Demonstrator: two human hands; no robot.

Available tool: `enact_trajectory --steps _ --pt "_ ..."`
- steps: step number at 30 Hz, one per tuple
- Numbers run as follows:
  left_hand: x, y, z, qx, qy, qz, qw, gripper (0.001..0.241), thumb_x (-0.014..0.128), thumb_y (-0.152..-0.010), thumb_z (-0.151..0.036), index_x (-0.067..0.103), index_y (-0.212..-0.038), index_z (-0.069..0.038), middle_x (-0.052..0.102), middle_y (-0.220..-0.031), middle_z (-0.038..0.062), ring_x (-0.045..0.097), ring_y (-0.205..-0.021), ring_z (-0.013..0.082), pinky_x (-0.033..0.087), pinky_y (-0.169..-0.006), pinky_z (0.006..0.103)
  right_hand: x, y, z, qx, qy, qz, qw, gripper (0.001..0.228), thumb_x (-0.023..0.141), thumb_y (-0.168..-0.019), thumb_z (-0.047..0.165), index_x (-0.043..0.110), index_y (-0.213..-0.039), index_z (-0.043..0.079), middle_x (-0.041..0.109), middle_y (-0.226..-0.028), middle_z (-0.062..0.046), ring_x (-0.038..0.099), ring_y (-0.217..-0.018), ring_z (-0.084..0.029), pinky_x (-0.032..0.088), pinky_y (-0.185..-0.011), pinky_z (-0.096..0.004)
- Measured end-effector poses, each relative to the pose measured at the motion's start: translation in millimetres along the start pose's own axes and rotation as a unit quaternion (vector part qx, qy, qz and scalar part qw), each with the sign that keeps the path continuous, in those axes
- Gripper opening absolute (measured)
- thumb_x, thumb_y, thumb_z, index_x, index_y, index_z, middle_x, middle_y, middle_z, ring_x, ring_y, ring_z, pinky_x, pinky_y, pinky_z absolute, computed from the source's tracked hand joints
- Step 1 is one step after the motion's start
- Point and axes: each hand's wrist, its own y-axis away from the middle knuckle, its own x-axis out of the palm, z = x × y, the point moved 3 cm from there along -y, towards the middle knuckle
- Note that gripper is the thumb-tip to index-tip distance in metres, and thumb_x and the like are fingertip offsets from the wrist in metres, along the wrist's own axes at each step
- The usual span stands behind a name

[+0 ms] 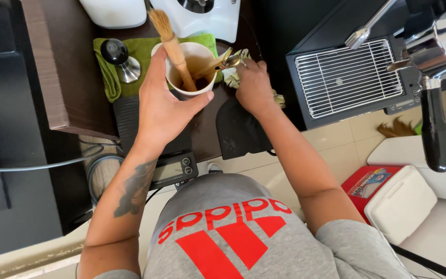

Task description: Cleaning and wiping down the components of a coffee station, including an espresso machine, coffee grinders, and a checkout counter.

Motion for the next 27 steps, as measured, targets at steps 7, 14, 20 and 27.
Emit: enact_trajectory --steps 7,14,20,27 --pt "0 2 -4 -0.012 0.007 0.015 1.0 0.087 0.094 -0.08 -0.019 0.044 -0.148 0.002 0.068 -0.13 0.017 0.071 -0.121 0.0295 0.056 -0.104 0.0385 0 -10 -3 -0.001 -0.01 0.03 1.0 0.046 0.062 -0.071 -0.01 0.074 -0.111 0.008 0.067 -0.118 -0.016 0.056 -0.105 -0.045 0.049 -0.094 -0.049" --pt "-5 8 1 -0.004 -0.011 0.007 1.0 0.091 0.096 -0.078 -0.019 0.043 -0.15 0.003 0.067 -0.134 0.018 0.069 -0.124 0.0305 0.054 -0.107 0.0395 9 -19 -2 -0.034 -0.023 0.026 0.999 0.047 0.061 -0.069 -0.01 0.074 -0.11 0.007 0.067 -0.114 -0.017 0.058 -0.104 -0.044 0.047 -0.092 -0.049" --pt "-7 8 2 -0.007 -0.008 0.006 1.0 0.092 0.095 -0.078 -0.019 0.042 -0.151 0.002 0.067 -0.135 0.018 0.069 -0.126 0.0304 0.054 -0.108 0.0396 -2 -4 1 -0.034 -0.001 0.023 0.999 0.041 0.065 -0.07 -0.005 0.074 -0.109 0.006 0.067 -0.112 -0.018 0.059 -0.106 -0.043 0.047 -0.095 -0.05" --pt "-15 16 -1 -0.006 -0.002 0.002 1.0 0.091 0.095 -0.081 -0.017 0.042 -0.153 -0.002 0.067 -0.138 0.017 0.07 -0.129 0.0295 0.055 -0.11 0.0392 14 -15 -37 0.055 0.041 0.04 0.997 0.04 0.066 -0.074 -0.004 0.075 -0.112 0.005 0.066 -0.119 -0.02 0.057 -0.108 -0.046 0.049 -0.096 -0.048"
